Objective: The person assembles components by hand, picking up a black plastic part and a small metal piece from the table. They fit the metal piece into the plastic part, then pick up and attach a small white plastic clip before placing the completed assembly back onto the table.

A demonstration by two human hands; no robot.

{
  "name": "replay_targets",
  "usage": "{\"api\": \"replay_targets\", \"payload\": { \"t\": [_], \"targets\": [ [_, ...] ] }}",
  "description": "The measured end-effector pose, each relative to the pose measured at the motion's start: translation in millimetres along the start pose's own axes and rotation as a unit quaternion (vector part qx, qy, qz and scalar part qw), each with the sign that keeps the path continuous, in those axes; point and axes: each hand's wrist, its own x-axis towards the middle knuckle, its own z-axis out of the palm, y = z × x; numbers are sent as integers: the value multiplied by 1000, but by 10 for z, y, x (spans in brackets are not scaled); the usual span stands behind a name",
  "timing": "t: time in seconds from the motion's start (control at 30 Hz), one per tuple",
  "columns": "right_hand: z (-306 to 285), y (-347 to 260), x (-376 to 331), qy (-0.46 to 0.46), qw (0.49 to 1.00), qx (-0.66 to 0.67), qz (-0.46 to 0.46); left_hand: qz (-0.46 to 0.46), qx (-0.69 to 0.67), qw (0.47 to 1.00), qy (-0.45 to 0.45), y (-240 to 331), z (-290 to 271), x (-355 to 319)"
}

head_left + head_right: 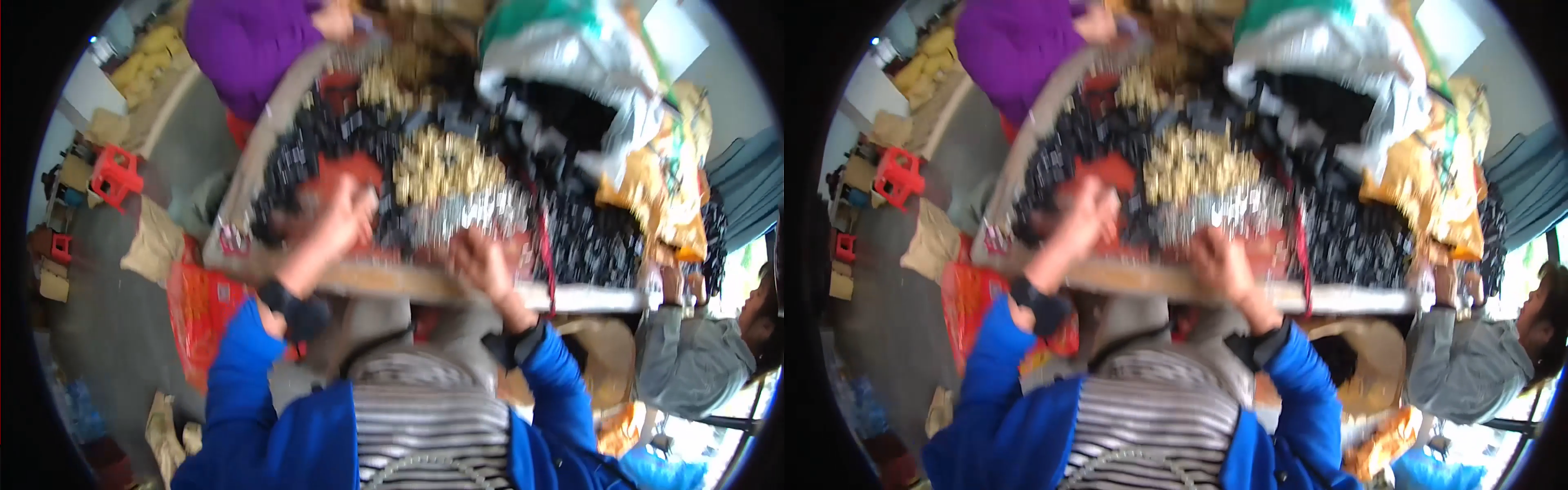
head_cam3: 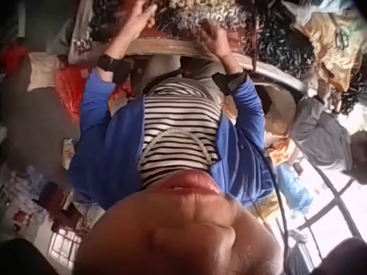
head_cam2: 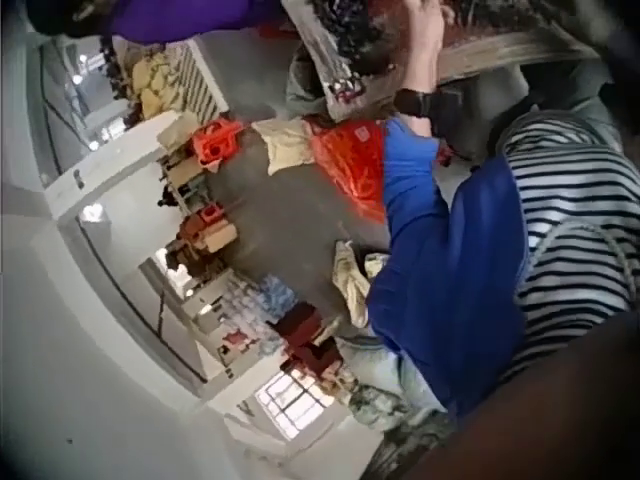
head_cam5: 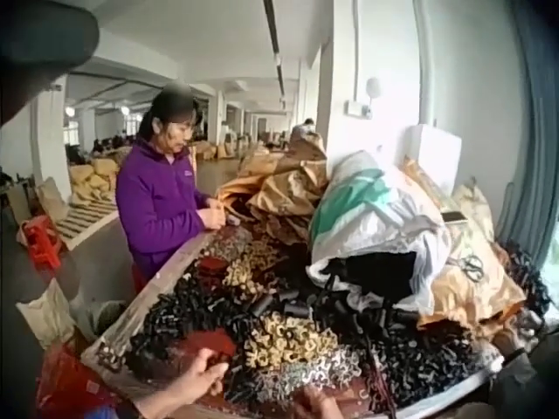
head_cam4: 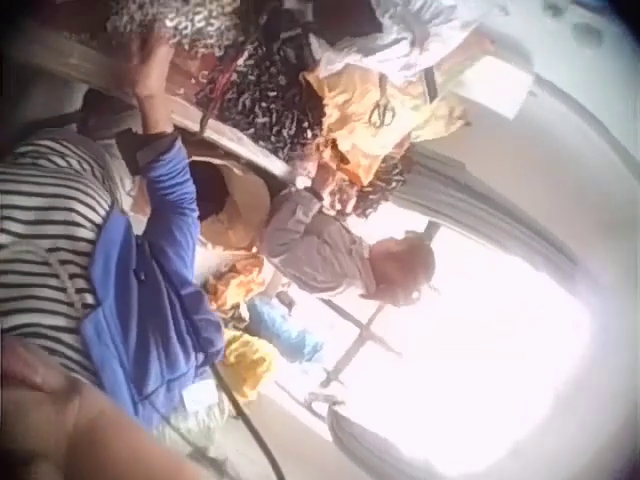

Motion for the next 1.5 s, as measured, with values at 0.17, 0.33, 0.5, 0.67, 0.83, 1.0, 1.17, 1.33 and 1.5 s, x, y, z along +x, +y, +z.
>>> {"api": "replay_targets", "payload": {
  "t": [0.17,0.33,0.5,0.67,0.83,1.0,1.17,1.33,1.5],
  "targets": [
    [74,-589,102,-59,985,153,46,-4,-81,984,-159,237,494,-273],
    [56,-712,206,-44,959,269,75,54,-71,983,-159,125,638,-112],
    [28,-476,290,-64,944,310,99,89,-39,983,-154,57,674,34],
    [21,-401,340,-72,900,398,162,65,-61,984,-151,4,677,111],
    [46,-376,342,-66,886,424,177,41,-65,991,-113,54,672,97],
    [70,-401,297,-73,899,399,166,38,-56,992,-108,-33,652,49],
    [111,-484,183,-32,970,237,47,4,-128,987,-100,-40,698,-54],
    [123,-813,97,-2,998,7,-55,-17,-164,984,-68,19,689,-214],
    [124,-782,65,7,974,-165,-154,-4,-203,975,-96,1,670,-260]
  ]
}}
